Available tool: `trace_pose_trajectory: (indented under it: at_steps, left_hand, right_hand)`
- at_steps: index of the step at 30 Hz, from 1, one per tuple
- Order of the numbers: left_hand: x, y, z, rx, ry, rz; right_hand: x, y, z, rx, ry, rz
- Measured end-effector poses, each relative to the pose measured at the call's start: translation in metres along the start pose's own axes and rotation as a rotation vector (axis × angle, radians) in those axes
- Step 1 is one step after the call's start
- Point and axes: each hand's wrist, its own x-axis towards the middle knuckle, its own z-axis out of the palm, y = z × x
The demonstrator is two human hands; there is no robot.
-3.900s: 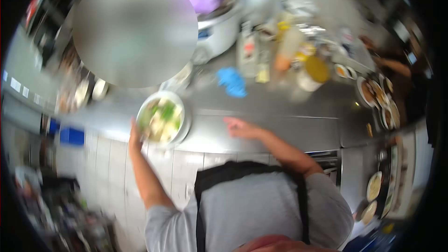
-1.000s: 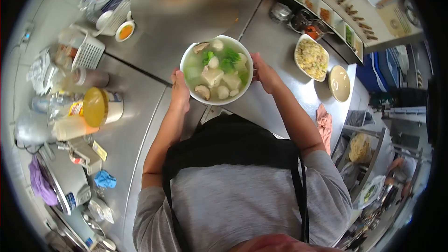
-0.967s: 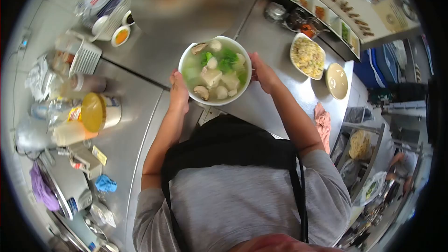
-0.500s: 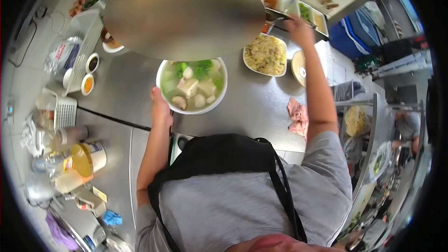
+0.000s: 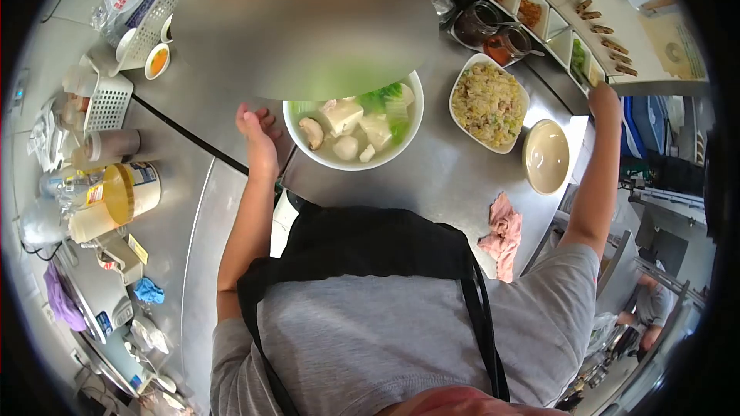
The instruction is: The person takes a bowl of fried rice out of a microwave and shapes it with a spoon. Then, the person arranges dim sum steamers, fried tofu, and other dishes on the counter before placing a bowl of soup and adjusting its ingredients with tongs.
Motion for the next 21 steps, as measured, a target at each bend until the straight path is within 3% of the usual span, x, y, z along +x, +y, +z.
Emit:
trace_pose_trajectory:
  at_steps: [3,6,7,8,10,11,12,14,16,18,21]
  left_hand:
    - [-0.004,-0.009,-0.006,-0.036,-0.012,0.139]
    - [-0.006,-0.016,-0.012,-0.062,-0.024,0.213]
    - [-0.005,-0.017,-0.012,-0.076,-0.023,0.231]
    - [-0.006,-0.018,-0.012,-0.053,-0.030,0.263]
    - [-0.009,-0.017,-0.011,0.000,-0.053,0.320]
    - [-0.010,-0.018,-0.011,0.042,-0.055,0.342]
    - [-0.010,-0.019,-0.010,0.082,-0.059,0.365]
    - [-0.011,-0.019,-0.009,0.125,-0.067,0.406]
    - [-0.014,-0.017,-0.008,0.132,-0.072,0.434]
    - [-0.014,-0.019,-0.010,0.110,-0.075,0.437]
    - [-0.014,-0.018,-0.011,0.112,-0.075,0.441]
  right_hand:
    - [-0.036,0.000,-0.001,0.109,0.233,0.073]
    - [-0.049,0.007,0.033,0.142,0.122,0.025]
    - [-0.060,0.001,0.019,0.240,0.132,0.115]
    - [-0.072,0.000,0.015,0.362,0.380,0.018]
    - [-0.087,-0.010,0.000,1.249,0.230,-0.042]
    - [-0.117,-0.038,-0.033,1.314,0.112,-0.112]
    - [-0.146,-0.072,-0.062,1.375,-0.005,-0.182]
    - [-0.159,-0.103,-0.041,1.356,-0.123,-0.426]
    - [-0.189,-0.139,-0.055,1.373,-0.490,-0.344]
    - [-0.196,-0.159,-0.047,1.311,-0.596,-0.549]
    - [-0.203,-0.174,-0.056,1.197,-0.578,-0.660]
